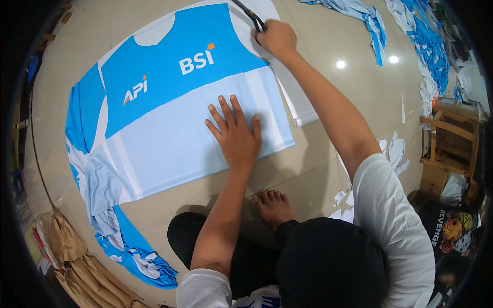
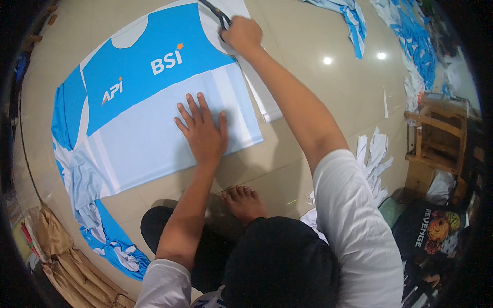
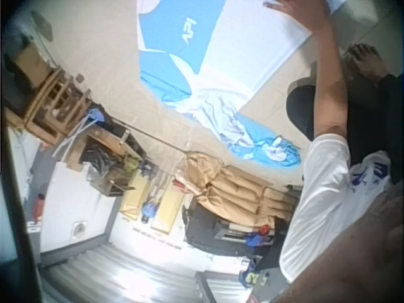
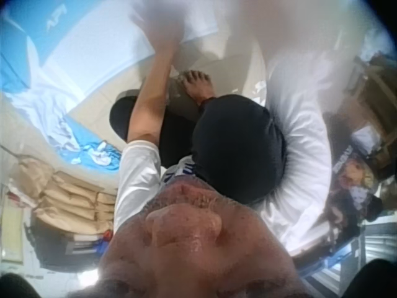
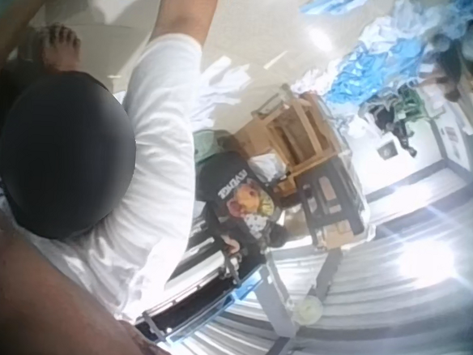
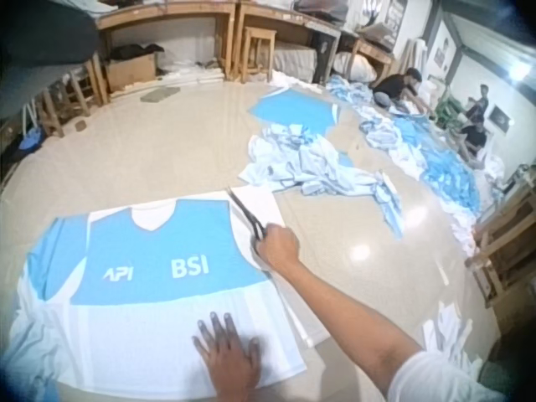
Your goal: The person sits on the floor and uses scissors to cut a piece of light blue and white fabric. They smooth the fabric with their hands and cut along the edges of a white paper pattern placed on top of the material.
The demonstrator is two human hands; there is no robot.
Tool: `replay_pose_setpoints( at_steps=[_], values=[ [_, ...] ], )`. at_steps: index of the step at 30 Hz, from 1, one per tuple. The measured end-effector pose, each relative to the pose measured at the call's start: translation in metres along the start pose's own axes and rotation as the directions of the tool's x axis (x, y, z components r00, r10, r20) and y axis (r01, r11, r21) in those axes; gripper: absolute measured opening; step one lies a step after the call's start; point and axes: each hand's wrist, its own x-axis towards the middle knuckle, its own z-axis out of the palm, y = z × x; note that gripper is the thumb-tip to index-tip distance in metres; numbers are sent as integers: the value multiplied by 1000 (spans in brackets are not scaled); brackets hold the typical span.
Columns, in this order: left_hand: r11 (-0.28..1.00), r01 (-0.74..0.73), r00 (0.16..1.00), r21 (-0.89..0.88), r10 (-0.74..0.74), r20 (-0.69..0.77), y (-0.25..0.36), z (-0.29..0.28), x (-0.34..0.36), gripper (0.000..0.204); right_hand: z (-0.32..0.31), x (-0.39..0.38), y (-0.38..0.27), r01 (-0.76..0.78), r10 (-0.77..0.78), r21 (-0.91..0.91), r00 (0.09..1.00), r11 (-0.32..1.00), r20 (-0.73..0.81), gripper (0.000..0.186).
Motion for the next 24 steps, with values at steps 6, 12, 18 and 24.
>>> replay_pose_setpoints(
  at_steps=[6,12,18,24],
  values=[
    [999,-26,999,39,27,-43,4,6,-2,75,-43,-164,87,-58,49,-49,985,997,-168,40],
    [999,-10,1000,44,11,-13,2,6,-2,75,-117,-404,206,-466,455,-38,875,884,-163,34],
    [999,-22,1000,33,22,-17,6,11,1,74,-199,-556,252,-724,681,-168,687,669,-253,33],
    [993,9,1000,-119,-13,-29,-6,15,1,73,-193,-488,214,-492,486,-4,861,871,-148,32]
  ],
)
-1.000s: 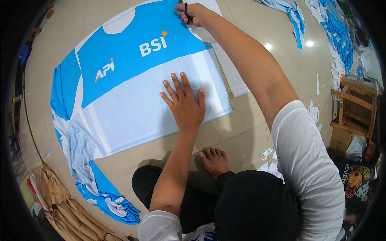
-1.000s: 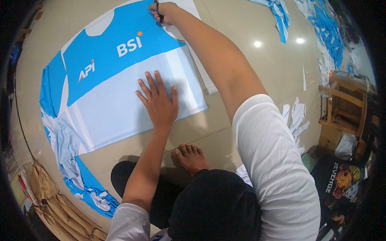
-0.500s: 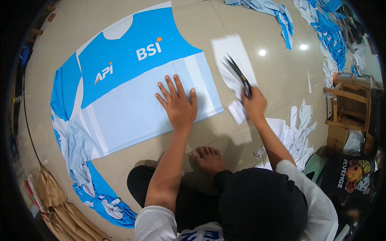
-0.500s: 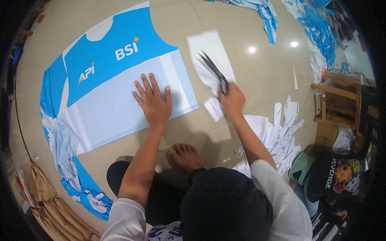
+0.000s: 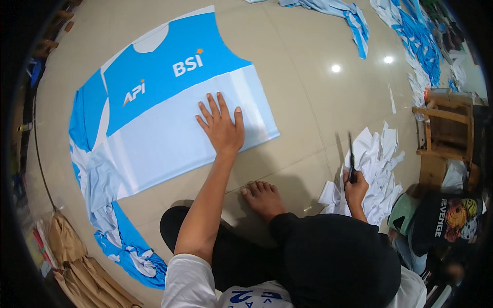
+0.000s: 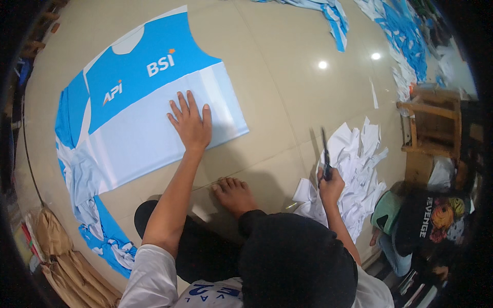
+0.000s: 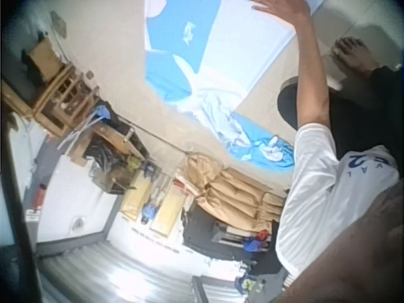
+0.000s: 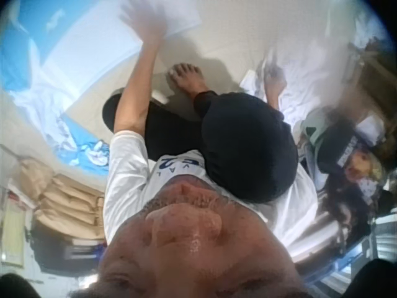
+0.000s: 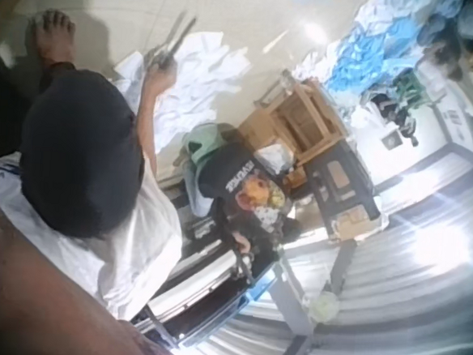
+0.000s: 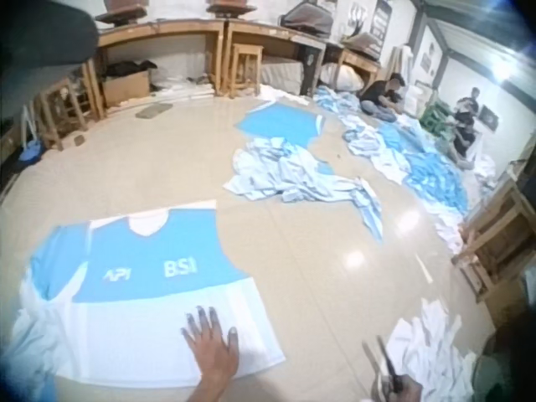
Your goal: The person sits on the floor and uses scissors to cut a piece of light blue and white fabric. They smooth the fabric with their hands and cut along the edges of a white paper pattern placed on top of the material.
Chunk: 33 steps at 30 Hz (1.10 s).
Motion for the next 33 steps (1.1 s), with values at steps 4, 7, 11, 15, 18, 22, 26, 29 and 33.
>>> replay_pose_setpoints(
  at_steps=[4,7,11,15,18,22,26,29,33],
  values=[
    [987,-19,999,-159,14,-33,-4,-10,6,73,35,32,-42,-64,60,29,990,998,129,39],
    [945,-153,982,-287,178,63,-34,-45,7,73,49,35,-46,-15,12,21,992,1000,124,48],
    [972,-211,948,-107,230,222,-97,-92,8,73,34,25,-20,-101,132,-134,961,986,243,41],
    [993,-67,965,96,40,261,-188,-129,-17,76,63,-32,-132,167,46,-235,717,957,696,48],
    [991,2,983,137,-27,181,-233,-139,-29,77,108,-107,-253,570,-80,-58,214,819,974,63],
    [982,104,991,158,-116,70,-275,-152,-40,77,134,-139,-210,708,-569,-53,607,704,555,40],
    [968,178,983,179,-181,2,-300,-154,-45,78,116,-135,-229,676,-474,-61,576,735,665,31],
    [965,190,982,179,-190,-19,-306,-152,-44,80,115,-135,-233,606,-393,-67,593,793,703,33],
    [965,174,985,196,-171,-35,-306,-149,-45,82,113,-136,-234,600,-409,-50,602,799,686,34]
  ],
)
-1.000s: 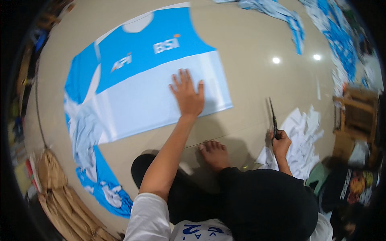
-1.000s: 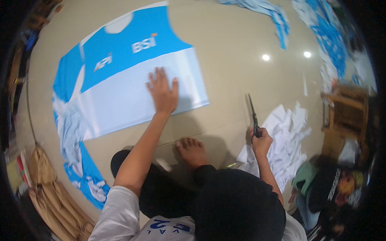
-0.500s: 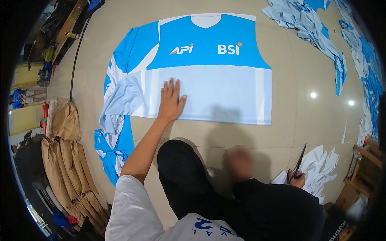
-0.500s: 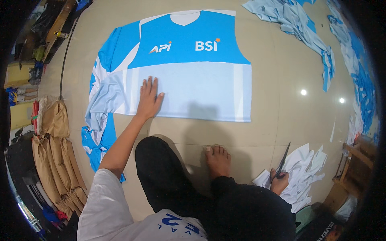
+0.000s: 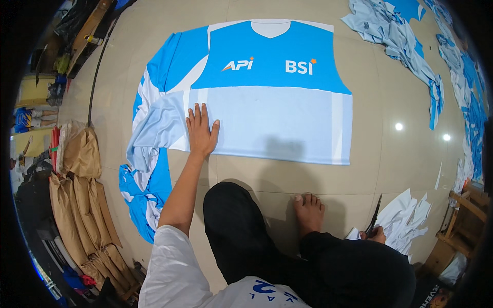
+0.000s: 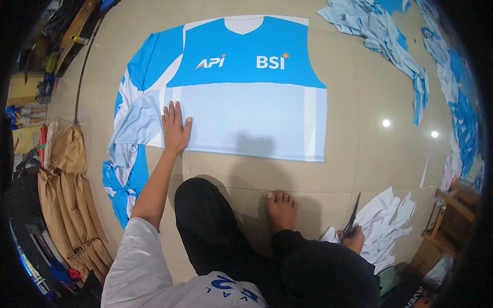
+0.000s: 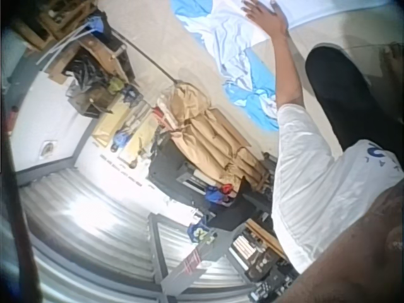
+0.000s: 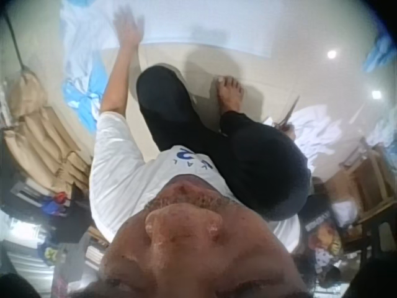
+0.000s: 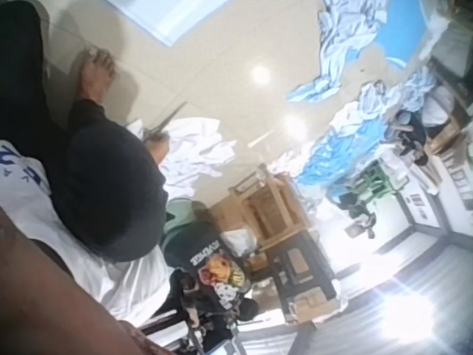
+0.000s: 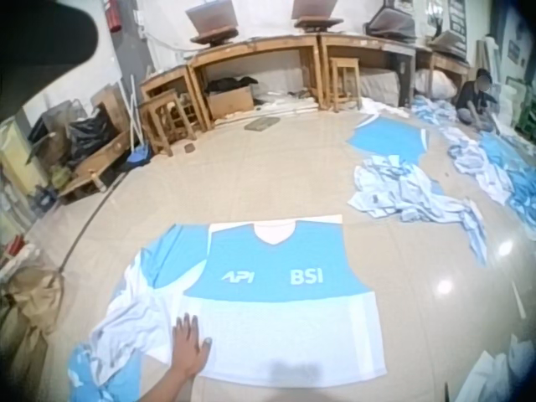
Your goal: The person sits on the floor and uses scissors to cut a piece of light blue and white fabric. They smooth the fabric with their hands and cut along the edges of a white paper pattern placed on top of the material.
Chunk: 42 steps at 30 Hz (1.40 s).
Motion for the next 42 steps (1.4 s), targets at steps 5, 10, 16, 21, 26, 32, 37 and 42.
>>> replay_pose_setpoints(
  at_steps=[5,10,16,21,26,32,37,42],
  values=[
    [1000,-21,1000,9,21,13,0,-4,-3,81,1,0,-3,5,-5,-8,1000,1000,-19,32],
    [996,-58,998,-66,58,-5,10,-5,5,77,13,4,6,-63,63,-14,998,998,7,42],
    [1000,-5,999,-2,5,-53,-37,-14,22,74,-80,43,158,-316,342,297,939,901,-38,56],
    [998,-18,999,52,20,-37,-60,-17,68,74,-142,199,147,35,178,348,809,937,-560,49],
    [993,-106,994,52,104,40,-86,-20,95,76,-152,307,73,-98,147,113,759,989,-634,50],
    [991,-125,992,46,124,33,-76,-12,91,81,-134,338,68,51,-113,-108,689,993,-716,29],
    [993,-111,994,44,110,16,-54,-7,79,84,-140,331,90,-8,-20,-39,741,999,-671,30],
    [993,-110,994,32,109,16,28,15,60,85,-154,306,172,-133,43,-83,737,988,-675,32]
  ],
)
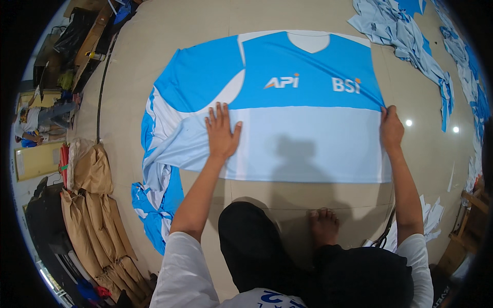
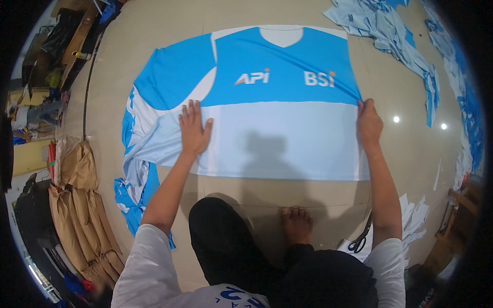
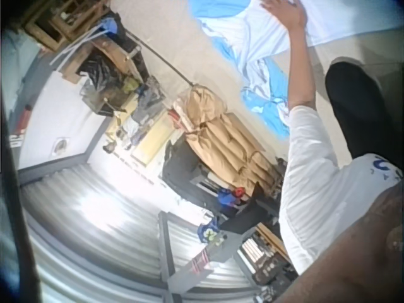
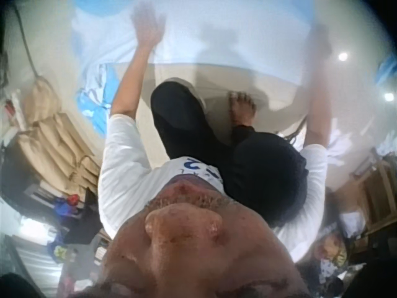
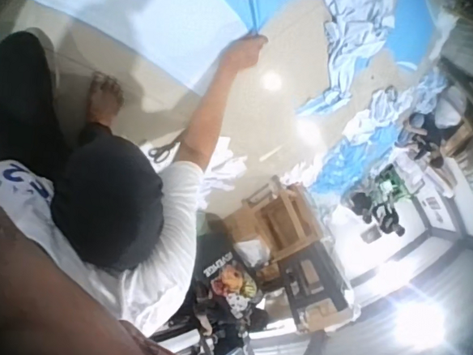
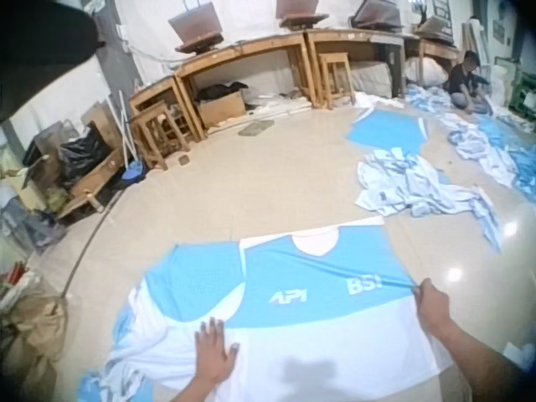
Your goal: The person sits on the floor and uses scissors to cut a piece of light blue and white fabric. They smooth the fabric with their hands and cut along the edges of a white paper pattern placed on top of the material.
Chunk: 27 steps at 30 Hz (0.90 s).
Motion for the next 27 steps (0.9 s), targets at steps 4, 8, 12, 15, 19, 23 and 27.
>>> replay_pose_setpoints(
  at_steps=[4,8,12,15,19,23,27],
  values=[
    [999,-21,1000,-33,22,16,83,12,-12,86,-12,-6,82,-22,22,-36,1000,999,0,33],
    [996,-66,996,-60,69,55,146,22,-28,87,-25,-7,145,-69,77,-154,996,986,47,35],
    [995,-54,997,-87,60,59,192,28,-36,87,-30,-7,186,-100,108,-199,994,975,30,35],
    [993,-72,996,-89,76,48,220,30,-44,86,-33,-1,197,-191,205,-204,977,960,49,32],
    [991,-91,993,-98,98,65,218,24,-39,80,-36,-1,199,-127,94,-286,988,950,-126,27],
    [985,-136,989,-110,141,39,149,9,-8,74,-41,-1,153,42,-60,-105,982,994,-178,33],
    [993,-110,991,-49,113,68,93,3,-1,72,-30,-6,118,182,-177,55,980,982,-91,49]
  ],
)
